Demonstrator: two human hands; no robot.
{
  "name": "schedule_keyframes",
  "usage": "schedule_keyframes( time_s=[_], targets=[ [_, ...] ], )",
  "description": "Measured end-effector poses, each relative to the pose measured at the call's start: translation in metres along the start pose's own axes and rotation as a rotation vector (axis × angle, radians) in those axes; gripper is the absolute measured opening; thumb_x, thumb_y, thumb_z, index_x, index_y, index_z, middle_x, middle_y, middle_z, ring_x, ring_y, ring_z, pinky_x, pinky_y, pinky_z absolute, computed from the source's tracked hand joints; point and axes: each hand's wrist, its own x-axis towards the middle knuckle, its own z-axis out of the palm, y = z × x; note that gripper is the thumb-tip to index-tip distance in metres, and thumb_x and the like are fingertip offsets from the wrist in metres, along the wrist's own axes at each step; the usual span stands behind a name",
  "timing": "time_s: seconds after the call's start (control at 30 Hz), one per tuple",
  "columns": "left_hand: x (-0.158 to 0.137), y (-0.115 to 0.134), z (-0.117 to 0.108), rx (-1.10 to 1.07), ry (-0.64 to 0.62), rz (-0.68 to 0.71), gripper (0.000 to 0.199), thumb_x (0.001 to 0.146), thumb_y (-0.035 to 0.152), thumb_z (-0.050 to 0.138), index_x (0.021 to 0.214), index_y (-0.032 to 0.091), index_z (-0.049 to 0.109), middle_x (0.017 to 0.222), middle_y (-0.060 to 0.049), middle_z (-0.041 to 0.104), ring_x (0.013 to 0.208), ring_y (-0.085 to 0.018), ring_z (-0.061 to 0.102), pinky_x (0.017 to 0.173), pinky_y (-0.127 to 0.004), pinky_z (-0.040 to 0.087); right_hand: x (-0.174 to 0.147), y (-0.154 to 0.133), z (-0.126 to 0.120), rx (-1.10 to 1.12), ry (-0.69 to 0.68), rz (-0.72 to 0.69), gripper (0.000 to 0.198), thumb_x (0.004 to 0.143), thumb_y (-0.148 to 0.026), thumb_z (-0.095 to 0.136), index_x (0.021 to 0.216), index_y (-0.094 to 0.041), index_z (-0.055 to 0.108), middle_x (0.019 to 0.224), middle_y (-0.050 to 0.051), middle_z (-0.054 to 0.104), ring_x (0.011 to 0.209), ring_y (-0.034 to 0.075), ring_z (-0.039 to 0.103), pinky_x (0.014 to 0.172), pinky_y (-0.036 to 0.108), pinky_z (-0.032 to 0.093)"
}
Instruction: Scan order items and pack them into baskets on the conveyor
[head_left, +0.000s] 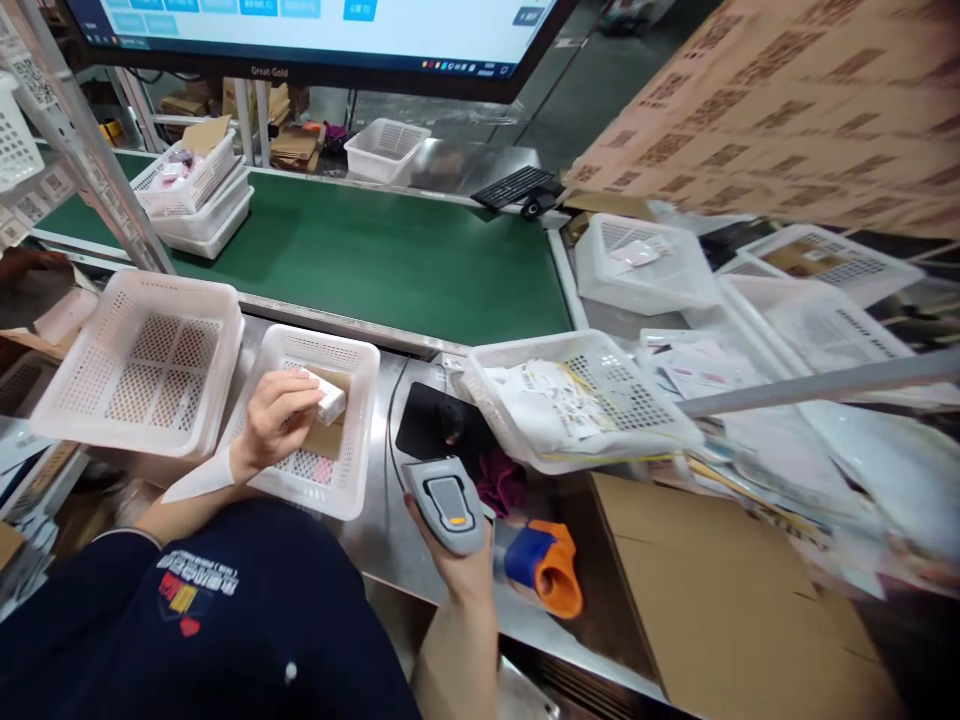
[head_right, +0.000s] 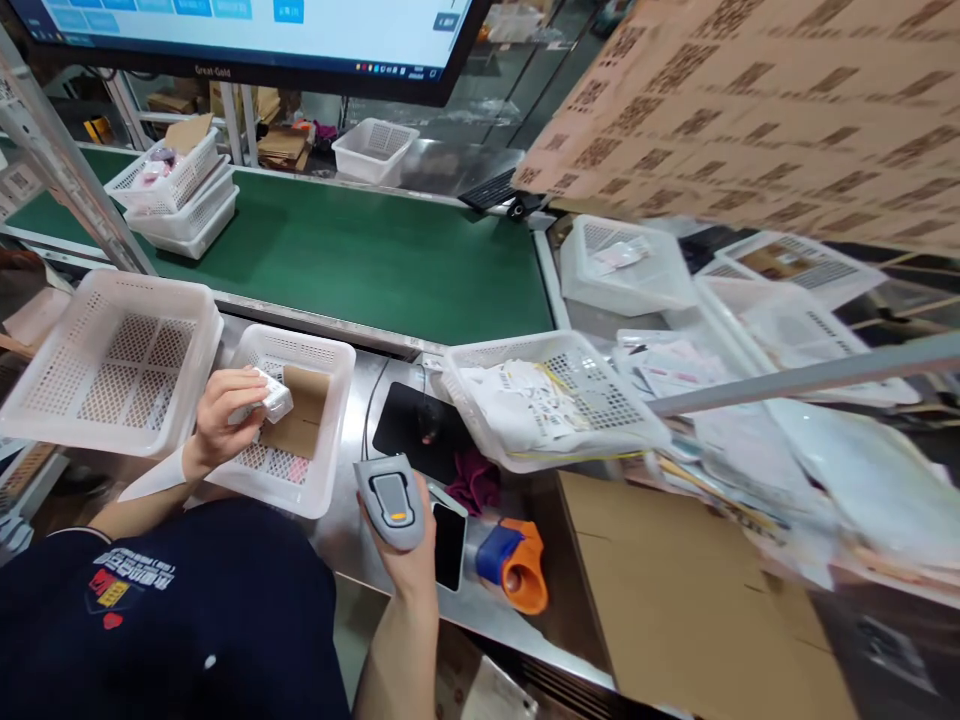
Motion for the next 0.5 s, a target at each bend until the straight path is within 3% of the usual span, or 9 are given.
schedule_keyframes(
  time_s=[0.07,0.17,0.33,0.5],
  targets=[
    [0.002,0.002,0.000,0.020,0.016,0.067,0.030,0.094,0.005,0.066,0.118,0.023,0.069,0.107,-0.006,0.073,0.112,-0.021,0.069,0.104,-0.042,0.061,0.009,-0.012,-0.004,-0.025,-0.141,-0.086,0.055,0.067,-0.037,0.082,0.116,-0.020,0.065,0.103,0.007,0.075,0.087,0.024,0.071,0.082,0.037,0.059],
    [0.001,0.005,-0.002,0.039,0.052,0.133,0.024,0.095,0.006,0.068,0.114,0.022,0.069,0.108,-0.006,0.073,0.115,-0.021,0.067,0.107,-0.043,0.061,0.027,-0.001,0.004,-0.188,-0.262,-0.010,0.048,0.066,-0.038,0.072,0.110,-0.021,0.066,0.106,0.008,0.073,0.093,0.026,0.070,0.084,0.037,0.056],
    [-0.006,0.008,-0.016,0.102,0.044,0.198,0.016,0.103,0.015,0.060,0.112,0.025,0.068,0.106,-0.005,0.073,0.113,-0.019,0.068,0.105,-0.043,0.064,0.033,0.069,0.051,-0.473,-0.138,0.206,0.021,0.066,-0.035,0.065,0.082,-0.022,0.062,0.079,0.006,0.064,0.078,0.026,0.065,0.071,0.036,0.049],
    [-0.012,0.007,-0.026,0.135,0.010,0.197,0.014,0.105,0.021,0.059,0.114,0.027,0.069,0.107,-0.004,0.073,0.112,-0.019,0.069,0.104,-0.044,0.065,0.002,0.114,0.088,-0.599,-0.109,0.284,0.025,0.064,-0.027,0.072,0.085,-0.020,0.063,0.075,0.001,0.056,0.067,0.020,0.057,0.065,0.033,0.044]
  ],
)
